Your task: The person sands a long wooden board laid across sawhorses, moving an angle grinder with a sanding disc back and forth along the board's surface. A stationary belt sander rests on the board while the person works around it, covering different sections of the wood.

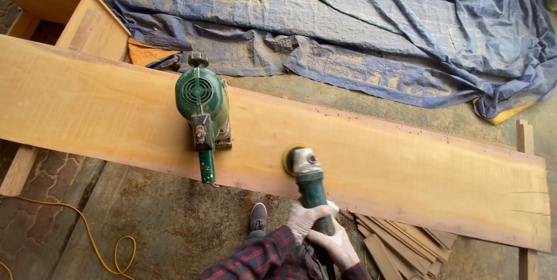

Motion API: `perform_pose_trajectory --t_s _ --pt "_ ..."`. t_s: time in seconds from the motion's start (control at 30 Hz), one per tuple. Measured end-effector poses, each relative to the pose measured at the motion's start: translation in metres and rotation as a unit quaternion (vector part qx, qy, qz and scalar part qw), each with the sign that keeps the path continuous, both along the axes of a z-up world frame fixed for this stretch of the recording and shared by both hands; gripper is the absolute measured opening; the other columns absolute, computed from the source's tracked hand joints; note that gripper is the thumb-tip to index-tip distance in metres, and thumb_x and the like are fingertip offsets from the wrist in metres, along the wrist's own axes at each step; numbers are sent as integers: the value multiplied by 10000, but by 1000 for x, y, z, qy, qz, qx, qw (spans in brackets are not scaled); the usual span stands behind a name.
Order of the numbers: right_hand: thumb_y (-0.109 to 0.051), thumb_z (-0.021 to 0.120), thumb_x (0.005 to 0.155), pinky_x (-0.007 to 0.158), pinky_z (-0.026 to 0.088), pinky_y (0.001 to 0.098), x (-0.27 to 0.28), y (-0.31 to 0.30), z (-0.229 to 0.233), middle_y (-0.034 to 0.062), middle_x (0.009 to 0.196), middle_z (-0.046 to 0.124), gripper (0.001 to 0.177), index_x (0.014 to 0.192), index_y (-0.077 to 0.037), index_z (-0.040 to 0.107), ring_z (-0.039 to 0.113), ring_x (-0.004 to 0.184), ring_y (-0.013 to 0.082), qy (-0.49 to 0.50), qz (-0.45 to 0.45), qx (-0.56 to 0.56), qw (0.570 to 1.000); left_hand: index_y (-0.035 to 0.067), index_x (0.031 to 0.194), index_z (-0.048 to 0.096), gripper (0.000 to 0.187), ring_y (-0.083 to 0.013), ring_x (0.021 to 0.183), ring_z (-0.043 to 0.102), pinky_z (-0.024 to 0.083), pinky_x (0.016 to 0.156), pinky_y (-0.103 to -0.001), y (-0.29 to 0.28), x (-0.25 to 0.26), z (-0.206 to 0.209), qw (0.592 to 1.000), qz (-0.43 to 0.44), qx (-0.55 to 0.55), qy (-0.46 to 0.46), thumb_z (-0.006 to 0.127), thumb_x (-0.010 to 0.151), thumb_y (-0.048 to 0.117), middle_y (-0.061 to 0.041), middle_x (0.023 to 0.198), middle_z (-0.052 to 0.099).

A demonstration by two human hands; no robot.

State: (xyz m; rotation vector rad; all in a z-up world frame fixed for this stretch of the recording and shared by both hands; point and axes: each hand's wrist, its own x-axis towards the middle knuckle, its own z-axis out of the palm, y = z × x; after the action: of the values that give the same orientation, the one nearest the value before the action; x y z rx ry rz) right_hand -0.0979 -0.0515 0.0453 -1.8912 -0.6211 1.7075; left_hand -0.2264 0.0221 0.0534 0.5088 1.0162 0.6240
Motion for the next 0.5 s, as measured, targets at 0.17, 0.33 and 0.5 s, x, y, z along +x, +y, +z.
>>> perform_pose_trajectory --t_s 0.17,0.33,0.5 --pt "-228 838 709 518 470 363 75 -58 -29 142 771 660 545 1118 83 656 617 591 229 34 -124 8 992 46 951 684 390 -178 721 703 629 728 -364 -33 88 -29 998 -41 18 -55 883 648 192 -73 848 727" --pt "-142 793 731 539 516 383 169 -126 -84 172 832 705 530 1210 37 650 667 616 258 16 -276 30 960 66 991 710 463 -156 765 703 598 754 -314 -74 191 -58 985 -168 40 19 904 630 281 -71 917 747" --pt "-138 778 738 624 570 355 222 -151 -83 160 890 736 542 1220 60 633 728 708 239 -2 -320 -6 947 71 1042 697 538 -163 836 702 587 796 -317 -93 234 -47 974 -226 19 3 917 613 308 -85 978 743"
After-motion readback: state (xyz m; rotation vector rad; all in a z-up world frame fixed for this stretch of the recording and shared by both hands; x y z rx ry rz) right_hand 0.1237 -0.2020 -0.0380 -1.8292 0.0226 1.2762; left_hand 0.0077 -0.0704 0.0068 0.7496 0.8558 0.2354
